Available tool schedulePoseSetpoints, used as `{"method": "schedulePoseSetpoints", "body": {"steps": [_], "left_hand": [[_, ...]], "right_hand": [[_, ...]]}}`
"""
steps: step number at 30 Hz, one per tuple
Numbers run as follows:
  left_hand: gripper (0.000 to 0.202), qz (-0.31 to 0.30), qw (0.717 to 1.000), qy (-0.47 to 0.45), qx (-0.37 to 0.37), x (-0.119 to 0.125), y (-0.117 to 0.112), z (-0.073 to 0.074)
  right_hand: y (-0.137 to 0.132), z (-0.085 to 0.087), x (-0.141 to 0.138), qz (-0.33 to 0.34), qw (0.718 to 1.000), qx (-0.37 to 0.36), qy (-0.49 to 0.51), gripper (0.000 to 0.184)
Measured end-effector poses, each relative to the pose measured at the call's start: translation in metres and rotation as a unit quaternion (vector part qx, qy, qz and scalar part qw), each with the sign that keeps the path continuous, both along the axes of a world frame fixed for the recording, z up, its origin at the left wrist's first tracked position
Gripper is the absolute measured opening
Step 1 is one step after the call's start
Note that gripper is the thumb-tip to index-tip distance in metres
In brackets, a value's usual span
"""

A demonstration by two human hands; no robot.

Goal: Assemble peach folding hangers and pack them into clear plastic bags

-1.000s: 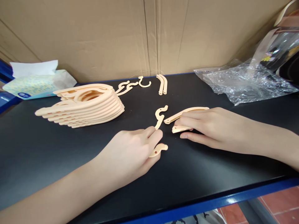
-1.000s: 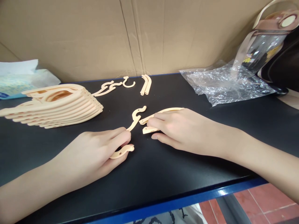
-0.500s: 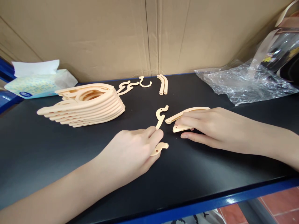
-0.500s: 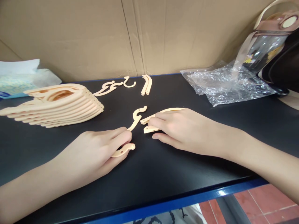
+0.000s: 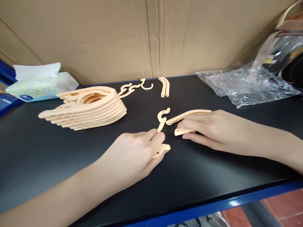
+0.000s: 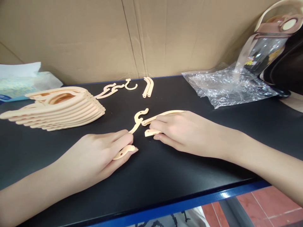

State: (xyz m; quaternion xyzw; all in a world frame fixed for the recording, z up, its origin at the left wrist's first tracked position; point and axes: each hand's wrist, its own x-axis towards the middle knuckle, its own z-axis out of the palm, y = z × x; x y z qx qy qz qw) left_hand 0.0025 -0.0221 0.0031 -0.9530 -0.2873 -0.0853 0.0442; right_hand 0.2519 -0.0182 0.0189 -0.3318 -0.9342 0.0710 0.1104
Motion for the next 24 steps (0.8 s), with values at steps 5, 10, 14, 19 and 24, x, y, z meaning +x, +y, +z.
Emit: {"method": "schedulePoseSetpoints", "body": {"steps": [5,10,14,19,24], "left_hand": [[0.024,0.000,1.000,-0.002,-0.002,0.000,-0.001,0.000],[0.024,-0.010,0.999,-0.029,-0.016,0.000,-0.001,0.001],[0.022,-0.015,0.998,-0.042,-0.054,0.000,-0.002,0.001],[0.016,-0.035,0.992,-0.077,-0.093,0.000,-0.004,0.002],[0.015,-0.043,0.986,-0.109,-0.121,0.001,-0.005,0.003]], "right_hand": [[-0.002,0.006,-0.001,-0.003,1.000,-0.008,-0.002,0.029],[-0.005,0.009,-0.004,0.034,0.999,0.006,0.038,0.025],[-0.009,0.009,-0.007,0.064,0.996,-0.015,0.067,0.020],[-0.013,0.011,-0.010,0.084,0.992,-0.029,0.092,0.017],[-0.016,0.013,-0.012,0.120,0.984,-0.047,0.121,0.014]]}}
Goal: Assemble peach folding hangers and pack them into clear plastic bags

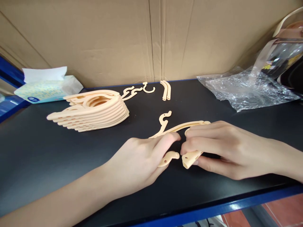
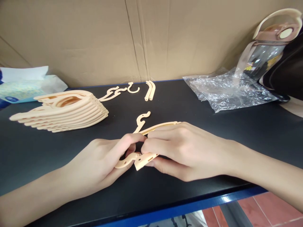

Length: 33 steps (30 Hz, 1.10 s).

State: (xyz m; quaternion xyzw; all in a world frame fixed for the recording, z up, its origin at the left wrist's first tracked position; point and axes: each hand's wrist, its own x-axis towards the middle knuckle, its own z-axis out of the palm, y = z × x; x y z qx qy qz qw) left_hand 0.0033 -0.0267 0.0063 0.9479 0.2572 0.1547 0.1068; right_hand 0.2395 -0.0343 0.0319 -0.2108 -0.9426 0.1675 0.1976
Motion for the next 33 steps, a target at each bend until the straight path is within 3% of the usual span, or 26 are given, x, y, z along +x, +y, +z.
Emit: {"method": "schedulePoseSetpoints", "body": {"steps": [5,11,21,27,33], "left_hand": [[0.020,-0.036,0.999,0.018,0.033,0.0013,0.0009,0.0014],[0.025,-0.040,0.996,0.064,0.043,0.0026,-0.0011,0.0065],[0.024,-0.025,0.999,0.030,0.035,-0.0003,0.0006,0.0010],[0.022,-0.023,0.999,0.031,0.037,-0.0013,-0.0005,0.0013],[0.020,-0.026,0.999,0.010,0.046,-0.0010,-0.0009,0.0001]], "right_hand": [[-0.0016,-0.0016,-0.0006,0.021,0.998,-0.046,0.036,0.008],[-0.0011,-0.0028,0.0001,0.016,0.999,-0.031,0.034,0.015],[-0.0002,-0.0053,0.0013,-0.010,0.999,0.032,-0.042,0.028],[0.0065,-0.0082,0.0046,-0.035,0.997,0.048,-0.056,0.017],[0.0043,-0.0047,0.0018,-0.003,0.999,0.031,-0.014,0.013]]}}
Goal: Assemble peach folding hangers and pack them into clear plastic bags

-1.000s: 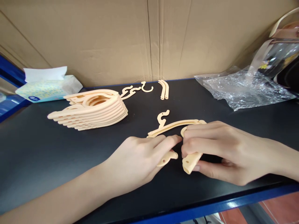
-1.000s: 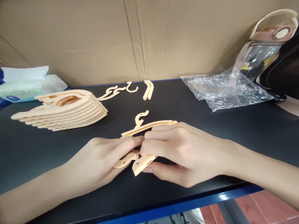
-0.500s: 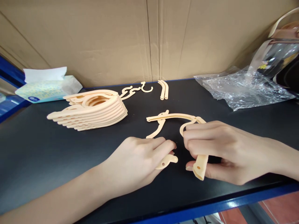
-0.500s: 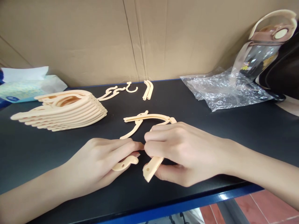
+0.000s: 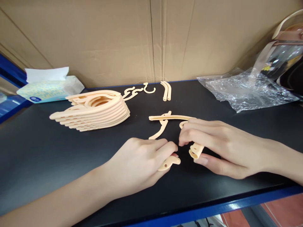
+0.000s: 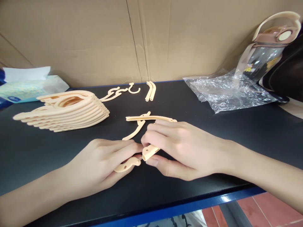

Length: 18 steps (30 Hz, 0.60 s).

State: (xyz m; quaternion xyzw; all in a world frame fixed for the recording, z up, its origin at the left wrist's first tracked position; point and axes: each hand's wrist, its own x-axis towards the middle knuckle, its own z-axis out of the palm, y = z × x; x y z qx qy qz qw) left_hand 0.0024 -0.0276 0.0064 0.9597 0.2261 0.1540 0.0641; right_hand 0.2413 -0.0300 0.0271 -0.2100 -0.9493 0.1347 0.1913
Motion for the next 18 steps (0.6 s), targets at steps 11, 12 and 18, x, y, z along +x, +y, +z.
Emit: {"method": "schedulePoseSetpoints", "body": {"steps": [11,12,18], "left_hand": [[0.016,0.033,0.997,-0.062,0.026,0.0008,-0.0005,-0.0022],[0.016,0.040,0.996,-0.066,0.036,0.0010,-0.0008,-0.0019],[0.035,0.077,0.991,-0.009,0.111,0.0039,-0.0007,0.0036]], "right_hand": [[-0.0001,-0.0021,-0.0007,-0.041,0.997,0.060,-0.008,0.024],[0.0005,-0.0028,-0.0001,-0.042,0.997,0.065,-0.007,0.024],[0.0004,-0.0059,0.0009,-0.042,0.995,0.085,-0.020,0.026]]}}
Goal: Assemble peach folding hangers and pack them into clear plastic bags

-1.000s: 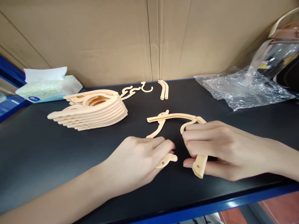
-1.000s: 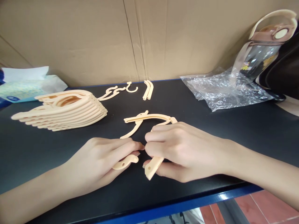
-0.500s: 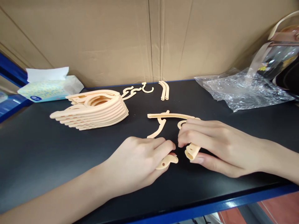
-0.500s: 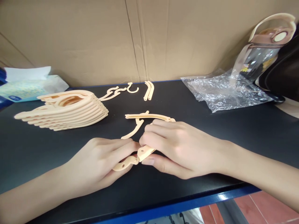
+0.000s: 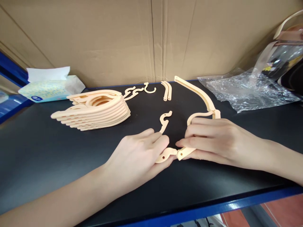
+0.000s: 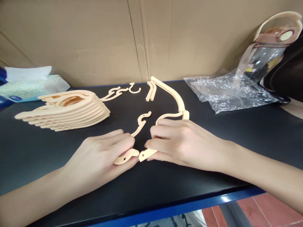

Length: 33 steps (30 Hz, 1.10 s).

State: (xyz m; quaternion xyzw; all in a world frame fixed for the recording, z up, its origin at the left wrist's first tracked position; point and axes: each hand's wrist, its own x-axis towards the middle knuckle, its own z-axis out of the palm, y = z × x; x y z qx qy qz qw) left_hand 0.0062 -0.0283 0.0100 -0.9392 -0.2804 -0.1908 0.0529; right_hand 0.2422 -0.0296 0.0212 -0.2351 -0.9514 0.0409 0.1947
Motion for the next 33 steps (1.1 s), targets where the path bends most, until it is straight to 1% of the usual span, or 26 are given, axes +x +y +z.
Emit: {"method": "schedulePoseSetpoints", "body": {"steps": [2,4,9,13,17,22,28,33], "left_hand": [[0.042,-0.013,1.000,0.009,0.004,0.0005,0.0012,-0.0005],[0.048,-0.022,1.000,-0.002,0.012,0.0007,0.0020,-0.0026],[0.051,-0.019,0.999,-0.024,0.040,0.0018,0.0017,-0.0068],[0.049,-0.029,0.999,-0.024,0.018,0.0023,0.0024,-0.0064],[0.046,-0.049,0.998,0.003,-0.030,0.0026,0.0034,-0.0041],[0.048,-0.051,0.996,0.036,-0.065,0.0035,0.0018,-0.0003],[0.051,-0.052,0.996,0.065,-0.037,0.0039,-0.0016,0.0026],[0.050,-0.051,0.995,0.068,-0.050,0.0038,-0.0011,0.0018]], "right_hand": [[-0.0006,-0.0004,-0.0003,0.004,1.000,0.002,0.003,0.025],[-0.0009,-0.0004,-0.0007,0.009,1.000,0.006,0.007,0.025],[-0.0014,-0.0001,-0.0014,0.006,1.000,0.011,0.015,0.026],[-0.0026,-0.0010,-0.0028,0.005,1.000,0.020,0.018,0.026],[-0.0033,-0.0023,-0.0045,0.005,0.999,0.025,0.025,0.026],[-0.0035,-0.0040,-0.0042,0.003,0.999,0.024,0.020,0.027],[-0.0048,-0.0041,-0.0062,0.005,1.000,0.013,0.019,0.032],[-0.0042,-0.0051,-0.0070,0.000,1.000,-0.005,0.017,0.033]]}}
